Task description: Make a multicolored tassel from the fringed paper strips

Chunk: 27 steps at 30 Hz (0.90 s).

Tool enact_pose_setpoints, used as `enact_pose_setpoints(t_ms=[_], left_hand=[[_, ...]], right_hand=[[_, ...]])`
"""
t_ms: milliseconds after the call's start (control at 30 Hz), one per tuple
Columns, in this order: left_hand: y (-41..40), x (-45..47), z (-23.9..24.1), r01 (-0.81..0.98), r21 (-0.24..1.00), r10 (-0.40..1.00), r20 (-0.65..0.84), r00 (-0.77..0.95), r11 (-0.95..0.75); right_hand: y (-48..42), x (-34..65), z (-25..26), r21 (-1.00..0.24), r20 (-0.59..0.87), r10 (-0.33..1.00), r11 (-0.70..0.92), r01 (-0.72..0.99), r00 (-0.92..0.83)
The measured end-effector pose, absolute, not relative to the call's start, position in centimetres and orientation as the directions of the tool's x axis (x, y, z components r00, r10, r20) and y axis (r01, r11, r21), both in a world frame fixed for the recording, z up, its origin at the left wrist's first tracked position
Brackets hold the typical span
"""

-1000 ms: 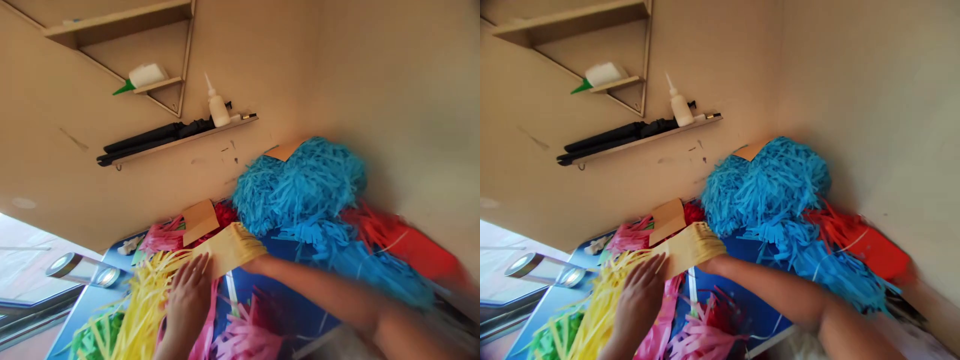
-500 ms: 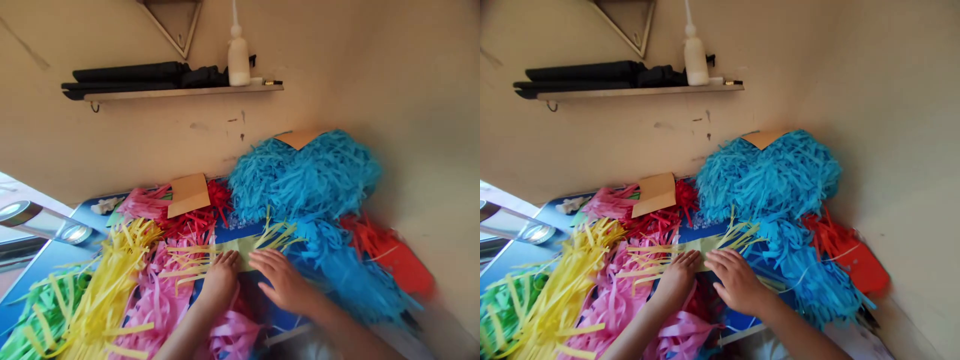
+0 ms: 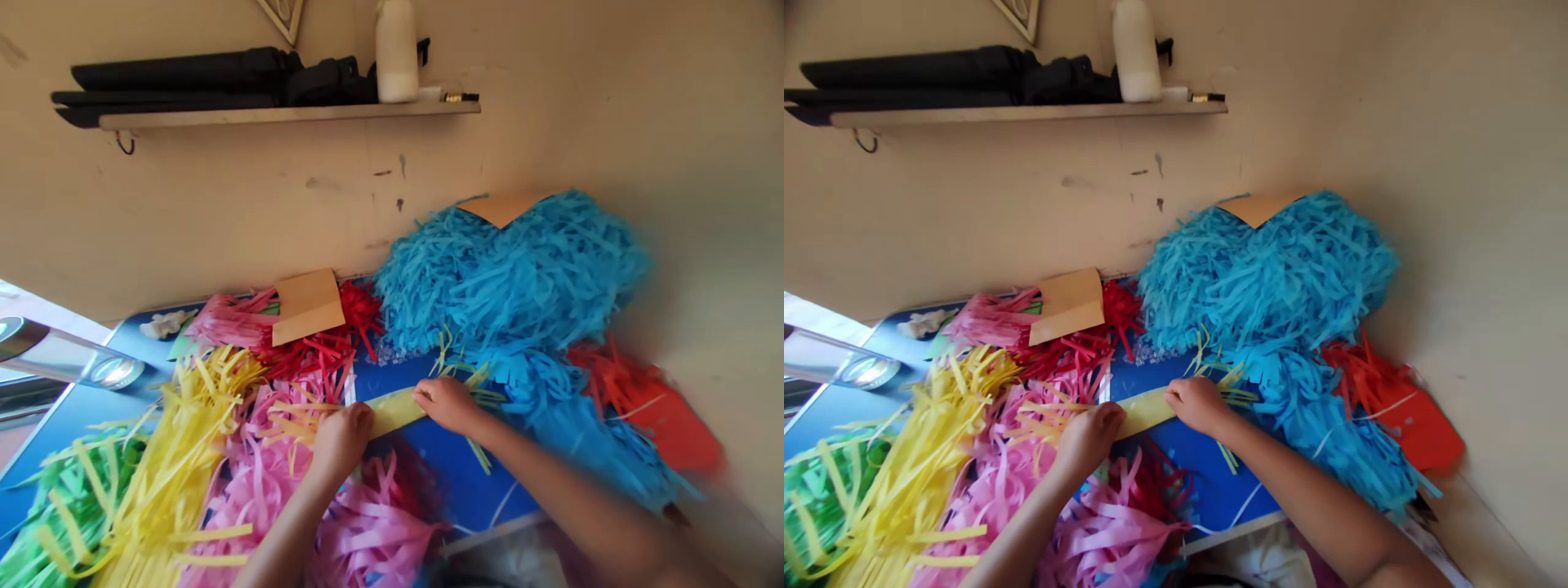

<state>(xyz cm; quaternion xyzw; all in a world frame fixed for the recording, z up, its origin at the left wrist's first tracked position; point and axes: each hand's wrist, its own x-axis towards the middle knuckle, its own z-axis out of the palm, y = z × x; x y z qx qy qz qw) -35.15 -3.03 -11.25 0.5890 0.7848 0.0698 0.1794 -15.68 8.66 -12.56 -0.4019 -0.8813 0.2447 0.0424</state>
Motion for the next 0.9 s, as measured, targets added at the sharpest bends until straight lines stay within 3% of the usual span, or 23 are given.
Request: enact_pose_setpoints(t_ms=[300, 667, 767, 900], left_hand=[[-1.5, -34.5, -11.2, 0.919, 0.161, 0.919, -0.232, -0.319, 0.360], [-1.1, -34.8, -11.7, 0.928, 0.099, 0.918, -0.218, -0.331, 0.358], [-1.1, -34.8, -11.2, 0.953, 0.094, 0.952, -0.135, -0.275, 0.288], [-1.2, -34.7, -10.7, 0.992, 0.124, 0.996, -0.088, -0.006, 0.016]], right_hand=[[9.2, -16.7, -13.2, -0.310, -0.169, 0.787, 0.529, 0.790, -0.593], [9.3, -16.9, -13.3, -0.268, -0.191, 0.797, 0.519, 0.812, -0.573], [9.7, -16.3, -12.8, -0.252, -0.176, 0.821, 0.496, 0.831, -0.544], [9.3, -15.0, -11.4, -0.234, -0.024, 0.845, 0.514, 0.825, -0.534]])
